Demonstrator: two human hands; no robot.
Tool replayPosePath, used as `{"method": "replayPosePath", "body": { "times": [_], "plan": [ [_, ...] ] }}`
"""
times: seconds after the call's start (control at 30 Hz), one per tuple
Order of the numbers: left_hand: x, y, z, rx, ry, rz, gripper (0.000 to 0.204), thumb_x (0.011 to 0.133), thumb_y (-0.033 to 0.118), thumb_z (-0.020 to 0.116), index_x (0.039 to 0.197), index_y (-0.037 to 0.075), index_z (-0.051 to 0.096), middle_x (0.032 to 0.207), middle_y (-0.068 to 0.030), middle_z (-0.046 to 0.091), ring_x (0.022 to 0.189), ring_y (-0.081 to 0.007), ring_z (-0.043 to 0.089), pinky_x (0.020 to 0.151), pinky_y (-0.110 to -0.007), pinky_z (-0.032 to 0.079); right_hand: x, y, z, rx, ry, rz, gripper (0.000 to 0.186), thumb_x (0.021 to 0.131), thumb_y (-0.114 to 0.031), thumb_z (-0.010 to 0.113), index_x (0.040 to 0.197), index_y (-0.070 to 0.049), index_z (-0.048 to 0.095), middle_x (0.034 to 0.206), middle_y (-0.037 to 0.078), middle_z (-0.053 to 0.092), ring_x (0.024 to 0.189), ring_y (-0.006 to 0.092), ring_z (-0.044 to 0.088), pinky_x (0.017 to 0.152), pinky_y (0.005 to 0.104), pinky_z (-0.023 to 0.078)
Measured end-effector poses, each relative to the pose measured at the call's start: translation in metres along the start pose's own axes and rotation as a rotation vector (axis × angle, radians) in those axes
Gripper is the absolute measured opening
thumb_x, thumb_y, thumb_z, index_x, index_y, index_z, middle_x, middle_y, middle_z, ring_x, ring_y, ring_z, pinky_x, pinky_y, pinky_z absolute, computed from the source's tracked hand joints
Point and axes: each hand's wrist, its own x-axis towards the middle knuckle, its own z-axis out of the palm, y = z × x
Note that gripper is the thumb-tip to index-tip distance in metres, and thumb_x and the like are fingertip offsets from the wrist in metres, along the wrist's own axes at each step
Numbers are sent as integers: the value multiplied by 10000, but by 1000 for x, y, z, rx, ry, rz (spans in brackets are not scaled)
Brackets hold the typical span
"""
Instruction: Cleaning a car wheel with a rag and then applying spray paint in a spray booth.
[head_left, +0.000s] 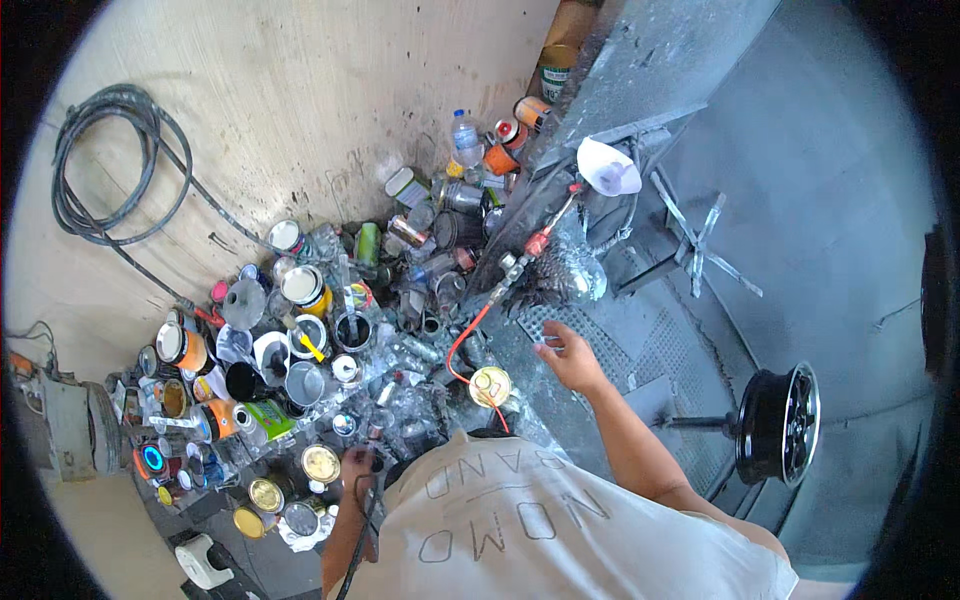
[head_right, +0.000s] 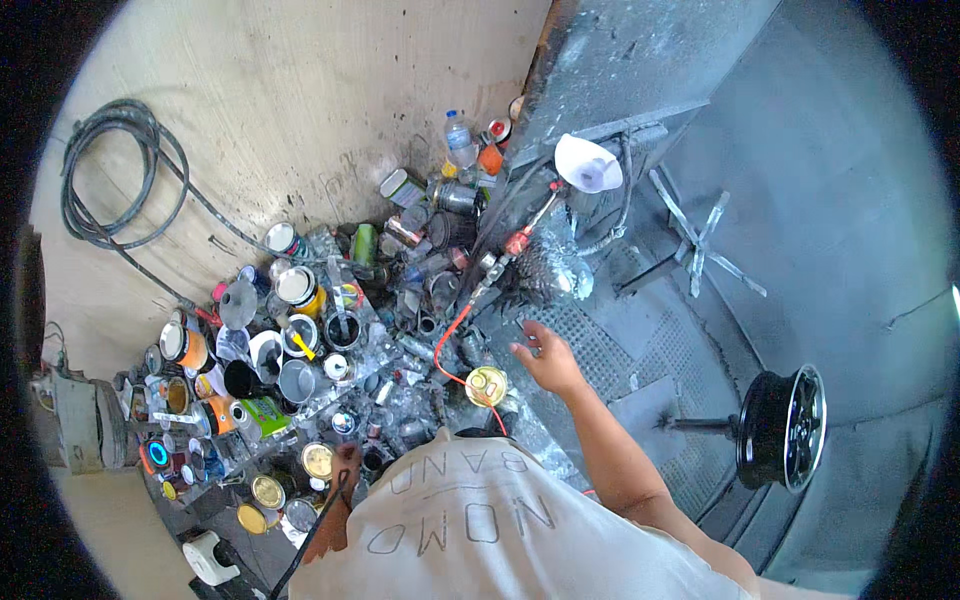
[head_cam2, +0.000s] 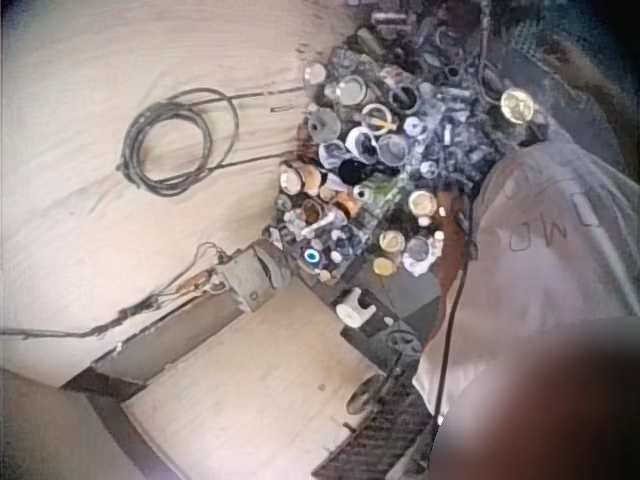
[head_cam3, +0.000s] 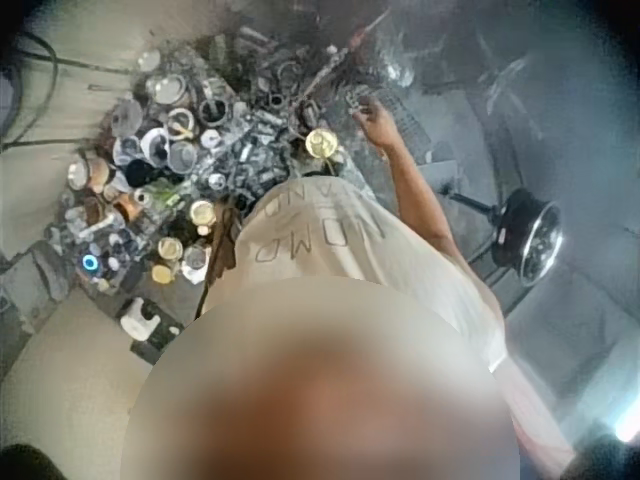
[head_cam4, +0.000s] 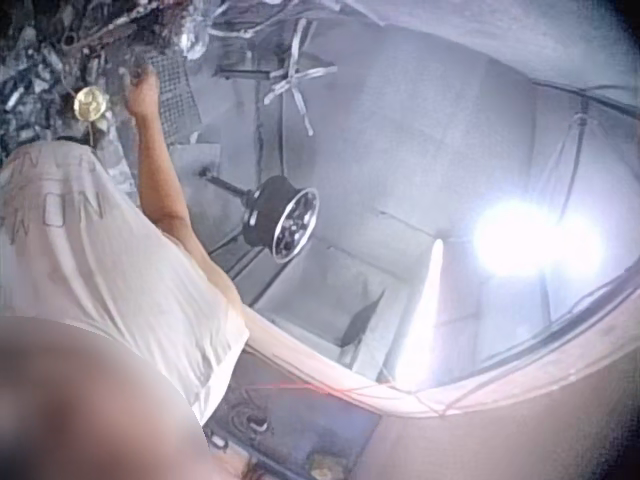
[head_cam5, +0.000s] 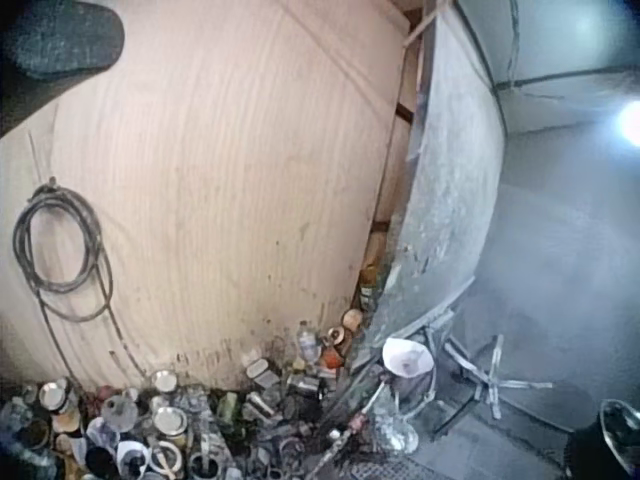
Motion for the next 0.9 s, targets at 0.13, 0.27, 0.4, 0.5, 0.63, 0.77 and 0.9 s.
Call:
{"method": "replayPosePath", "body": {
  "times": [0.13,0.27,0.4,0.5,0.63,0.77,0.9],
  "plan": [
    [-17,84,47,154,-85,141,222,907,219,744,1071,69,754,965,-133,765,862,-244,728,802,-378,564,19,17,-26,68,-42,-42,575,926,-345,756,1359,-1,598,1218,206,704,1053,306,720,905,419,569],
    [-15,172,83,130,-114,198,234,886,217,764,1041,43,754,932,-145,761,850,-244,737,781,-363,556,39,48,-58,169,-30,-47,510,933,-327,755,1303,5,643,1154,171,735,988,263,732,864,388,576],
    [-21,255,114,116,-114,269,188,919,144,729,1060,22,752,912,-147,761,811,-214,725,742,-338,543,53,87,-86,254,-20,-25,412,942,-292,753,1210,16,694,1027,134,762,907,196,725,824,351,570],
    [-22,323,131,117,-37,344,158,912,94,735,1039,2,756,895,-130,758,808,-193,719,720,-333,548,65,100,-106,341,80,-38,385,929,-287,767,1151,22,709,922,110,755,819,165,699,774,335,559],
    [-4,411,159,88,69,616,137,898,78,748,1013,3,759,926,-138,748,822,-223,725,737,-343,557,111,81,-140,377,298,-66,433,859,-313,831,1104,25,716,847,102,733,762,171,668,742,337,546],
    [34,470,190,306,221,744,369,827,118,823,1141,21,654,1071,-151,672,954,-279,693,833,-384,555,174,32,-155,296,576,-275,799,728,-373,913,1312,71,596,1213,237,661,1116,333,644,980,414,512],
    [55,478,217,414,231,630,485,782,121,845,1159,41,551,1095,-166,635,984,-337,659,865,-433,535,203,1,-153,133,616,-331,994,646,-357,950,1418,79,502,1342,273,594,1273,416,560,1111,461,435]
  ]
}}
